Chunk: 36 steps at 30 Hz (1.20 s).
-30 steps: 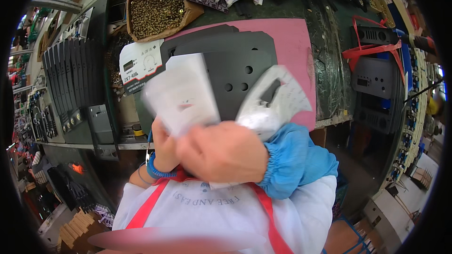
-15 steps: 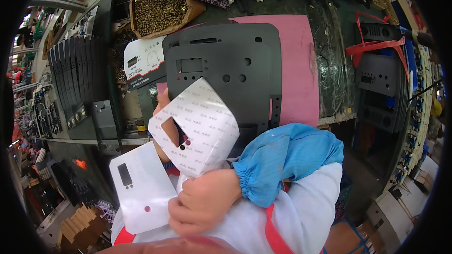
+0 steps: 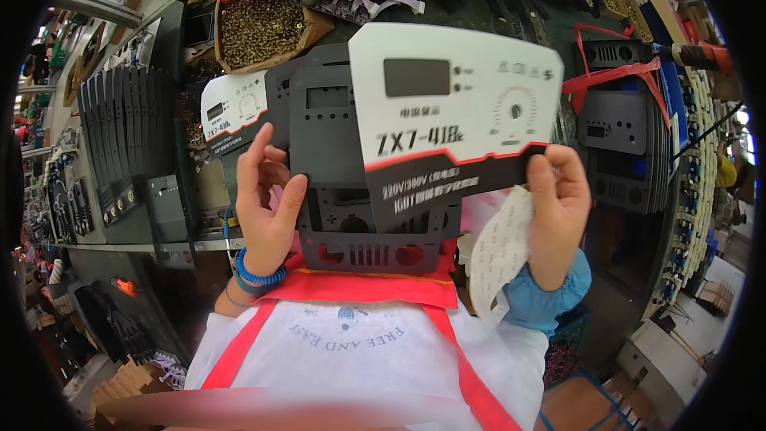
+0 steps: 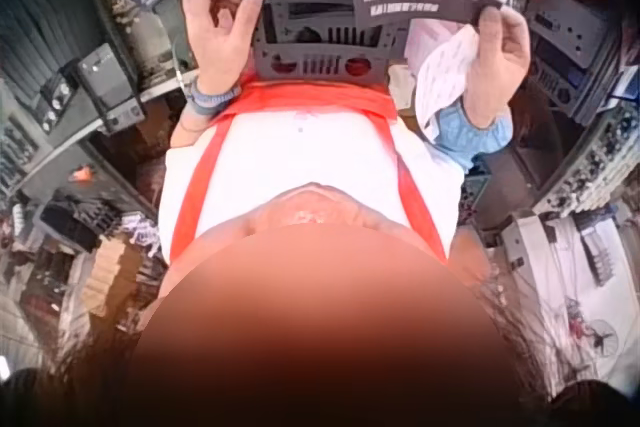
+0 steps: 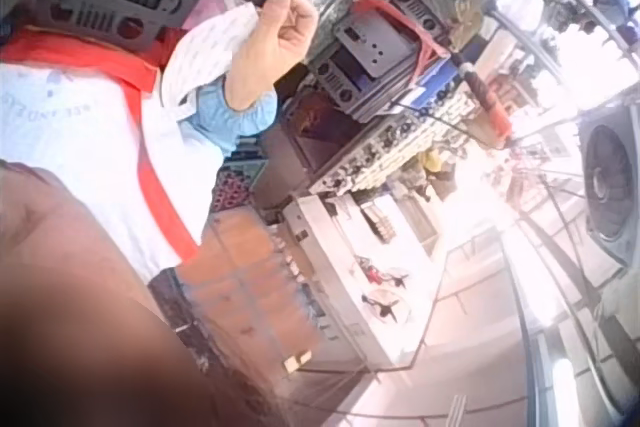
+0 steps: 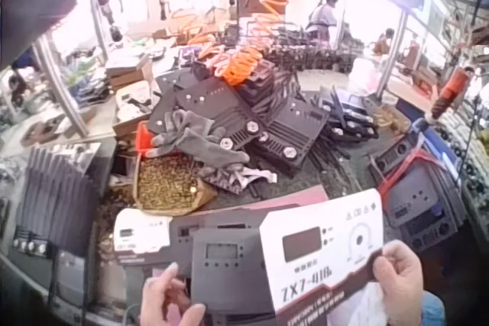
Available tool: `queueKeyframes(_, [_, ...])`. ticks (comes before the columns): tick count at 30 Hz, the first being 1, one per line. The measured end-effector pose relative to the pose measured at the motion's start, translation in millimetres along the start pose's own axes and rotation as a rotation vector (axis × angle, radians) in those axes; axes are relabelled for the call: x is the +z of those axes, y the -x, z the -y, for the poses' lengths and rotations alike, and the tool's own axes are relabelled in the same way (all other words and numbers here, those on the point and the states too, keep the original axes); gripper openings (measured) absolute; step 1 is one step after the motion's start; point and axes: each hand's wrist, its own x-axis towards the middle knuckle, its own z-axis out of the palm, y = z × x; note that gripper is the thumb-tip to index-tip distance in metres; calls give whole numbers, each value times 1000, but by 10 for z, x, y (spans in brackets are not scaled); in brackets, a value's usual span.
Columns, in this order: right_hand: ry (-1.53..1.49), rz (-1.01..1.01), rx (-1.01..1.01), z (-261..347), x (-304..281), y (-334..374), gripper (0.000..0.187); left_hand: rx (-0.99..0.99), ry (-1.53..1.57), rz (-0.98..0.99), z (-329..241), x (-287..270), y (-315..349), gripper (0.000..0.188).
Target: Apply adhesive labels/panels to plastic welding machine front casings.
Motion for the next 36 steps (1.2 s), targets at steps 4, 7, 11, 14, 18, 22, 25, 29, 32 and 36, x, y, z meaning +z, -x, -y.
queueKeyframes(4, [-83, 44, 209, -121, 287, 52, 11, 377, -189, -116, -54, -37, -110, 30])
queueKeyframes(7, [29, 107, 204, -83, 463, 92, 15, 135, 35, 138, -112, -188, -108, 28])
queueKeyframes(11, [140, 109, 227, -58, 556, 149, 16, 132, -71, 166, -175, -146, -122, 23])
queueKeyframes(14, [199, 114, 232, -140, 465, 148, 16, -77, -1, 78, -180, -58, -99, 20])
queueKeyframes(18, [329, 140, 185, -80, 493, 193, 16, -22, -134, 64, -206, -31, -121, 23])
queueKeyframes(22, [353, 85, 214, -78, 560, 200, 18, 30, -251, 44, -211, 7, -167, 25])
queueKeyframes(25, [345, 62, 230, -71, 560, 199, 18, -1, -343, 62, -269, 12, -171, 26])
queueKeyframes(29, [361, 72, 283, -36, 571, 166, 18, -111, -254, 90, -287, -5, -200, 27])
queueKeyframes(32, [392, 56, 258, -75, 593, 155, 18, -148, -160, 63, -252, 3, -180, 29])
queueKeyframes(36, [396, 52, 234, -98, 598, 136, 18, -156, -181, 55, -272, 2, -204, 29])
